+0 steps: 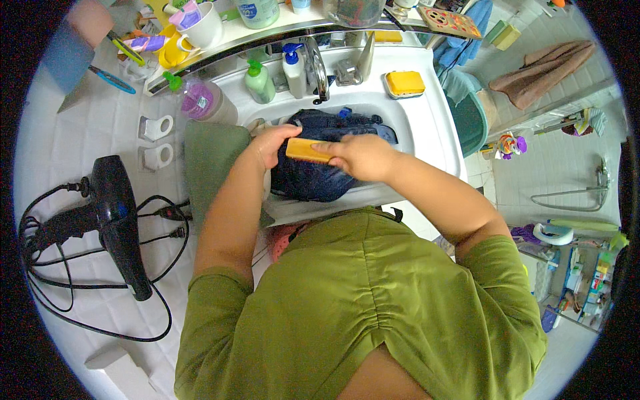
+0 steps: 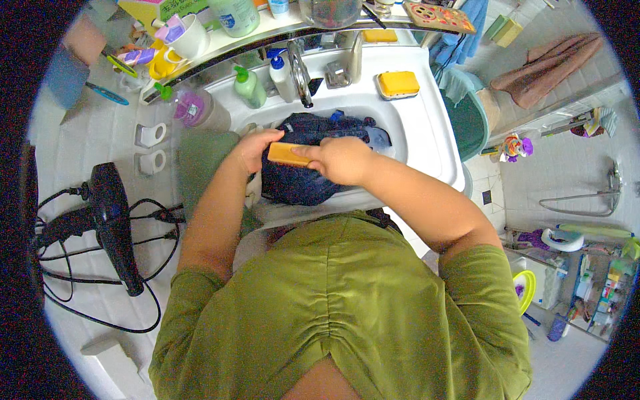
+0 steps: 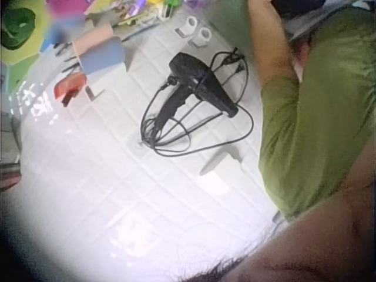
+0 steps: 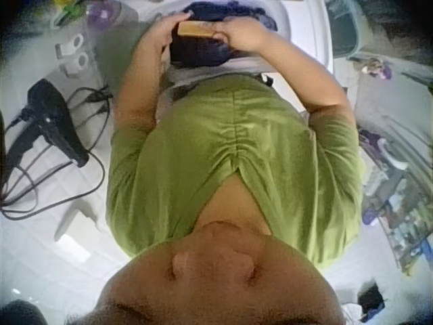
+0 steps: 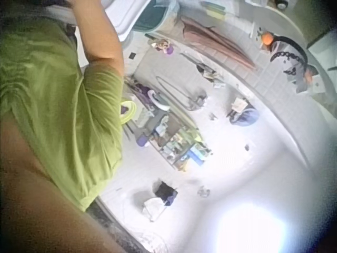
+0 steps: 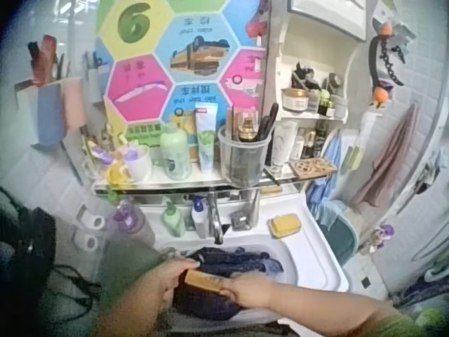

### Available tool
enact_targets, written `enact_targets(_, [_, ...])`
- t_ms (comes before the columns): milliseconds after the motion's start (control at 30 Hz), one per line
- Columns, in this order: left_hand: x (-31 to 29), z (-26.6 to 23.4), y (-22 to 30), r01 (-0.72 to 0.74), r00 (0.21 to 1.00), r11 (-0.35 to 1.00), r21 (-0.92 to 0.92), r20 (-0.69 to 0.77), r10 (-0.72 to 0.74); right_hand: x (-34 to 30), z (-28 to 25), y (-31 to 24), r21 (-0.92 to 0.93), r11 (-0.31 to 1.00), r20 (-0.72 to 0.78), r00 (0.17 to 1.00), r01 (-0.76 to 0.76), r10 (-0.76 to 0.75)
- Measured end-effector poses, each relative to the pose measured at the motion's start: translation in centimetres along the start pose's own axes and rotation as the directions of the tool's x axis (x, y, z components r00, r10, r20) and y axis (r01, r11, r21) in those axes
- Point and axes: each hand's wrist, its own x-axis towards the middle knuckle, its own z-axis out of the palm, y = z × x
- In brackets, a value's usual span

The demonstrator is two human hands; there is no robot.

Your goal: The person scrubs a dark blue backpack in a bathroom sink using a brush and running water. They rinse the bag, wring it out, and place it in the sink.

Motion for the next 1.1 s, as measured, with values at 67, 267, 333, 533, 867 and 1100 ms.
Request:
enact_targets(67, [-0.4,0.7,0.9,-0.007,0.999,1.0,0.03,0.035,0.006,-0.5,2.1,-0.4,0.042,0.999,0.106,0.994,0.004,-0.008])
enact_targets(267, [0.5,1.0,0.1,0.005,1.0,0.984,0.179,0.005,-0.006,-0.1,-1.5,-0.1,-0.047,0.997,0.228,0.972,0.069,-0.056])
enact_targets(333, [1.4,0.8,0.5,0.024,1.0,0.964,0.266,0.01,-0.027,0.9,-2.0,0.0,-0.116,0.993,0.019,0.999,0.037,-0.035])
enact_targets(533, [3.9,-1.0,0.0,-0.02,0.999,0.926,0.376,-0.031,0.035,-0.3,1.3,-0.5,-0.032,0.996,0.164,0.984,0.08,-0.074])
enact_targets(867, [2.3,-0.2,-0.3,0.044,0.996,0.996,0.077,-0.086,-0.037,-1.0,3.5,1.4,0.125,0.99,-0.031,0.997,-0.071,0.075])
enact_targets(1100, [2.3,-0.9,-1.1,0.008,0.986,0.994,-0.109,-0.162,-0.026,-4.0,3.8,5.7,0.255,0.945,-0.088,0.969,-0.204,0.233])
